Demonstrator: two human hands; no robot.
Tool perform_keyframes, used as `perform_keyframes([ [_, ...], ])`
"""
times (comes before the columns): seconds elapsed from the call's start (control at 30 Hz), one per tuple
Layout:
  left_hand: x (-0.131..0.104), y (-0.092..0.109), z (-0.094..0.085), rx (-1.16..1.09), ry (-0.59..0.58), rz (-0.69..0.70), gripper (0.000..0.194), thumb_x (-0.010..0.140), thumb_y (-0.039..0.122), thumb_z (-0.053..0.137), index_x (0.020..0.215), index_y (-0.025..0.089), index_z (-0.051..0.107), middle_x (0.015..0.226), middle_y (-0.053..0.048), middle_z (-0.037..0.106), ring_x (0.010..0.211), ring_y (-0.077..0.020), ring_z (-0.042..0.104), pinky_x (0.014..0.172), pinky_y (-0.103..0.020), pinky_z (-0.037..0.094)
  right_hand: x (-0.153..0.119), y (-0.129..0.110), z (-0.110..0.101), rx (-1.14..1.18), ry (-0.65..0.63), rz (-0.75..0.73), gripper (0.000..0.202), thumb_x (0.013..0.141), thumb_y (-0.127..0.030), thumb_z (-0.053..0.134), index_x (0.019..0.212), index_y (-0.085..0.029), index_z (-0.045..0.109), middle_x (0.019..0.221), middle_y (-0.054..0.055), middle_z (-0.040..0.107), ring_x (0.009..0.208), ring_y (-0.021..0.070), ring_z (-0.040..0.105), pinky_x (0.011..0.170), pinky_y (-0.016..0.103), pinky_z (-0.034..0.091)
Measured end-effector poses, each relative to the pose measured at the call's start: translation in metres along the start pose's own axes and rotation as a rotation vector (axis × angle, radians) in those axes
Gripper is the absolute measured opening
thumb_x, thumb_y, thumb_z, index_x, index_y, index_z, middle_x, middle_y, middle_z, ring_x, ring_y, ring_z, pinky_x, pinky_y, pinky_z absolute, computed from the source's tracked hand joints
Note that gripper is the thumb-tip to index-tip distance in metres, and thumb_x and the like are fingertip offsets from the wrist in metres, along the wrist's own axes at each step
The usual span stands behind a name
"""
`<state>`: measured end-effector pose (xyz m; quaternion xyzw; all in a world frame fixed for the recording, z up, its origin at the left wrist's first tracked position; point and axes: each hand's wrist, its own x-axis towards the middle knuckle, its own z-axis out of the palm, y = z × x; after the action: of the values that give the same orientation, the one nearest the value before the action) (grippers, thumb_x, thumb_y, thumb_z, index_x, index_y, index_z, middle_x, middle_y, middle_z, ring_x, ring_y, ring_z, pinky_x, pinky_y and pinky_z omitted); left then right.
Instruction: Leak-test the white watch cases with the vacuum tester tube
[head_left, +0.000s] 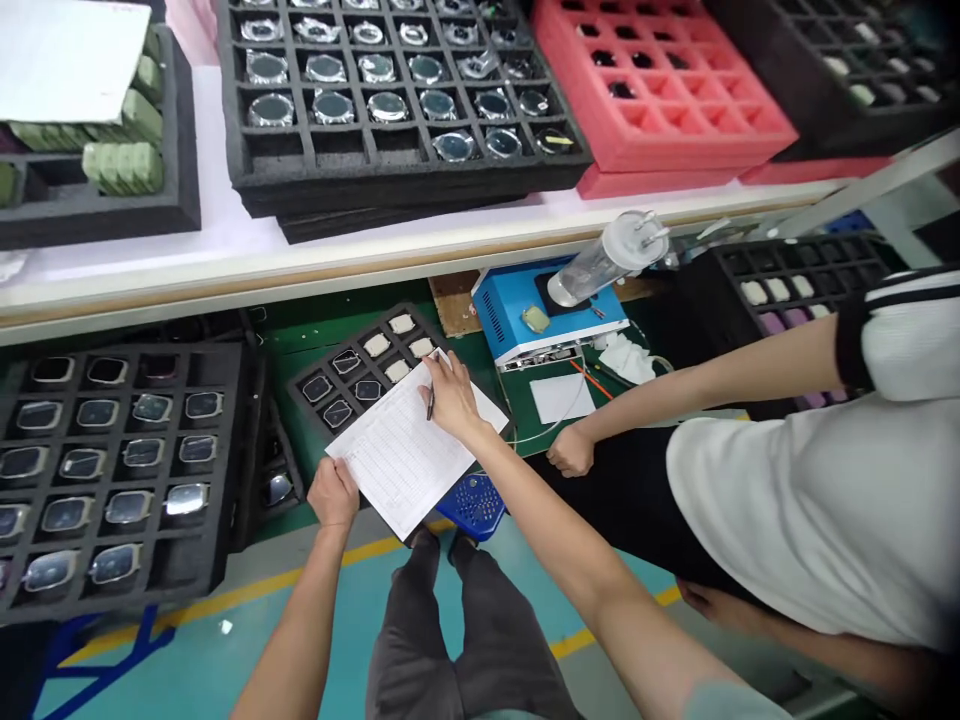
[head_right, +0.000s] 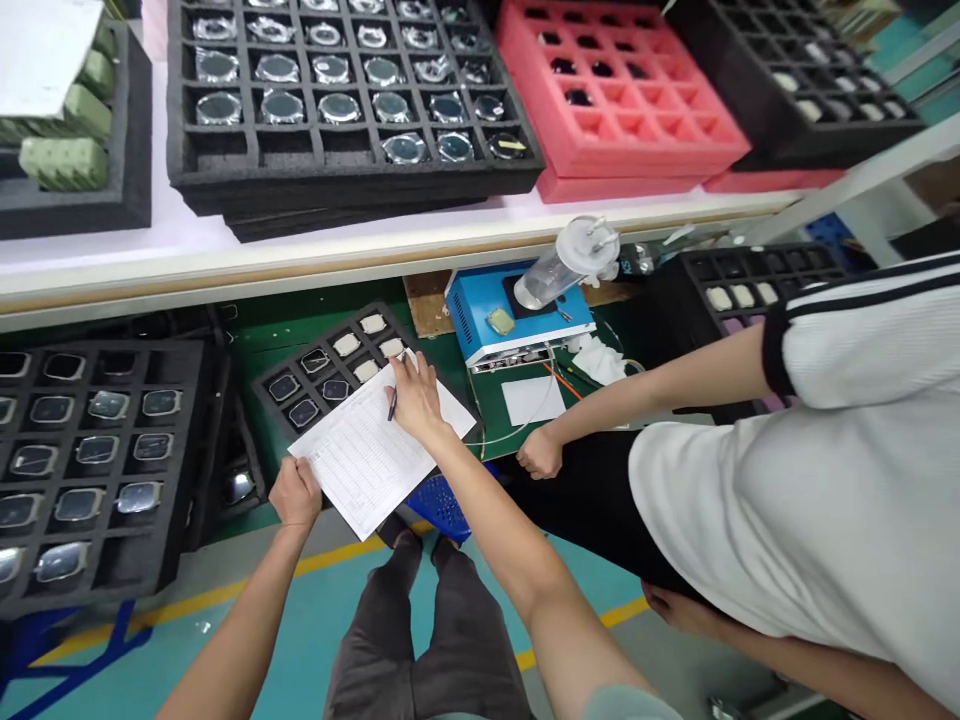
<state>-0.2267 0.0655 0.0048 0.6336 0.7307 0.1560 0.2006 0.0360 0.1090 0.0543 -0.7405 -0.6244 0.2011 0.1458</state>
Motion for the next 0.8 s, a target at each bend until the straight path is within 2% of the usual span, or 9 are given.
perform_keyframes([
  [0.13,0.001,-0.003,0.005,0.028,-0.001,-0.032,0.022,0.095,0.027,0.04,0.074,0.022,0.034,0.068,-0.005,0.048,0.065,-0.0188,0.045,0.063,-0.03,0.019,-0.013,0.012,0.009,-0.031,-0.002,0.136,0.057,0.102,-0.029,0.043,0.154,-0.006,0.044,0.16,0.022,0.041,0.155,0.0407,0.024,0.123,0.061,0.026],
  [0.27,-0.001,-0.008,0.01,0.035,-0.009,-0.059,0.019,0.097,0.027,0.04,0.079,0.021,0.043,0.075,-0.007,0.058,0.07,-0.0196,0.052,0.065,-0.029,0.024,-0.026,0.02,0.016,-0.062,0.031,0.141,0.056,0.103,-0.03,0.041,0.153,-0.005,0.045,0.16,0.022,0.041,0.154,0.0398,0.026,0.123,0.06,0.025],
  [0.4,-0.005,-0.01,0.013,0.035,-0.006,-0.112,0.02,0.098,0.024,0.038,0.084,0.02,0.05,0.078,-0.009,0.062,0.07,-0.02,0.054,0.066,-0.03,0.027,-0.033,0.018,0.014,-0.096,0.053,0.142,0.056,0.102,-0.033,0.04,0.148,-0.003,0.049,0.151,0.026,0.051,0.148,0.0424,0.035,0.118,0.063,0.032],
  [0.53,-0.01,-0.012,0.018,0.043,-0.026,-0.134,0.021,0.1,0.026,0.039,0.088,0.019,0.054,0.079,-0.008,0.064,0.072,-0.0202,0.057,0.067,-0.03,0.028,-0.019,0.016,0.009,-0.095,0.105,0.044,0.055,0.102,-0.036,0.04,0.146,-0.004,0.05,0.145,0.025,0.055,0.147,0.0387,0.036,0.117,0.059,0.035],
  [0.67,-0.013,-0.015,0.022,0.055,-0.034,-0.13,0.023,0.102,0.025,0.037,0.089,0.019,0.055,0.082,-0.009,0.066,0.075,-0.02,0.059,0.068,-0.03,0.031,0.008,0.017,0.014,-0.125,0.042,-0.105,0.054,0.102,-0.035,0.042,0.148,-0.008,0.048,0.147,0.022,0.055,0.148,0.0376,0.032,0.12,0.061,0.029],
  [0.8,-0.015,-0.016,0.024,0.056,-0.037,-0.117,0.024,0.102,0.026,0.036,0.09,0.019,0.054,0.082,-0.009,0.066,0.075,-0.0201,0.06,0.068,-0.03,0.031,0.013,0.018,0.017,-0.177,0.037,-0.105,0.052,0.101,-0.033,0.043,0.145,-0.007,0.051,0.139,0.023,0.059,0.141,0.0383,0.04,0.117,0.063,0.029],
])
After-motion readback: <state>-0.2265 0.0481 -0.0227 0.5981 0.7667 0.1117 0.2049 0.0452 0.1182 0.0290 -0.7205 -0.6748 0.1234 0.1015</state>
